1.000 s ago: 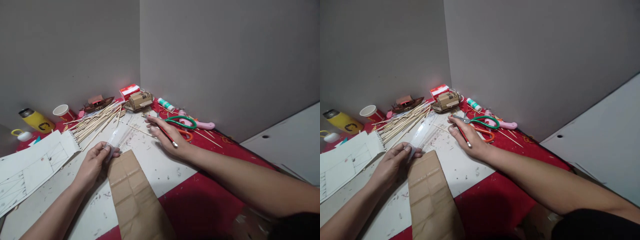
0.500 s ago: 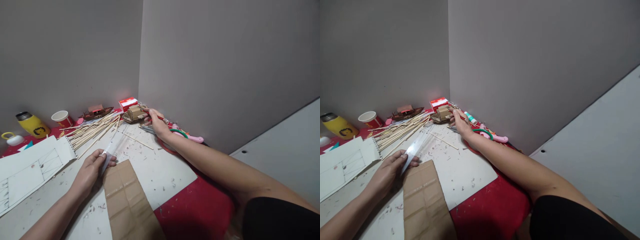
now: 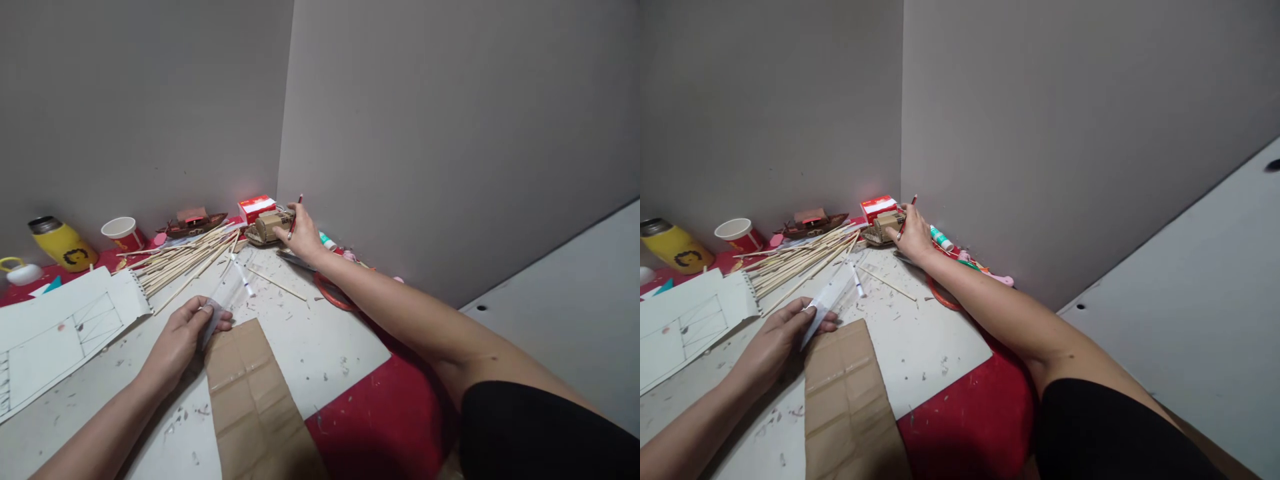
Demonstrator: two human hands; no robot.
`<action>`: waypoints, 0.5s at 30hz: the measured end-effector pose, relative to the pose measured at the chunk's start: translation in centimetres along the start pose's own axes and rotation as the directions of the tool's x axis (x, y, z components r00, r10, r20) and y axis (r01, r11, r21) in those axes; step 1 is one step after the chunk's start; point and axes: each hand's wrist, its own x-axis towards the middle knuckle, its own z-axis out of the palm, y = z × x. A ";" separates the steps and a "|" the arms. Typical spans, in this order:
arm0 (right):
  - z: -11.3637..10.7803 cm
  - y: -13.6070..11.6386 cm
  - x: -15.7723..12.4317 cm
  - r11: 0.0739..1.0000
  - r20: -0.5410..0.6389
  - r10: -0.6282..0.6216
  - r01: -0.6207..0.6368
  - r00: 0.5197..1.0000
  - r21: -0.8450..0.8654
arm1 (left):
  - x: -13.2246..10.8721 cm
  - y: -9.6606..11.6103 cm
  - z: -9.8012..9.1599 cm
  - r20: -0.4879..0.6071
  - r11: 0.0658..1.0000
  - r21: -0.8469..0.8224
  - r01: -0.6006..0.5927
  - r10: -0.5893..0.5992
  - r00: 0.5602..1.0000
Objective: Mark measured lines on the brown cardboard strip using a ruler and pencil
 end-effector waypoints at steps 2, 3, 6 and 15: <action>-0.4 -0.3 -0.3 1.000 0.019 -0.019 0.019 1.000 -0.005 | -0.1 0.0 0.1 -0.010 1.000 -0.011 0.006 -0.006 1.000; -0.7 -0.5 -0.6 0.999 0.030 -0.035 0.035 0.999 -0.001 | -0.1 0.0 0.2 -0.016 1.000 -0.019 0.009 -0.009 1.000; -1.9 -1.5 -2.2 0.995 0.072 -0.102 0.100 0.992 0.027 | 0.0 -0.1 0.3 -0.070 0.997 -0.065 -0.033 0.028 0.997; -5.6 -4.2 -9.5 0.911 0.503 -0.403 0.386 0.765 0.143 | 0.8 0.0 -1.0 -0.317 0.985 -0.048 -0.166 0.143 0.938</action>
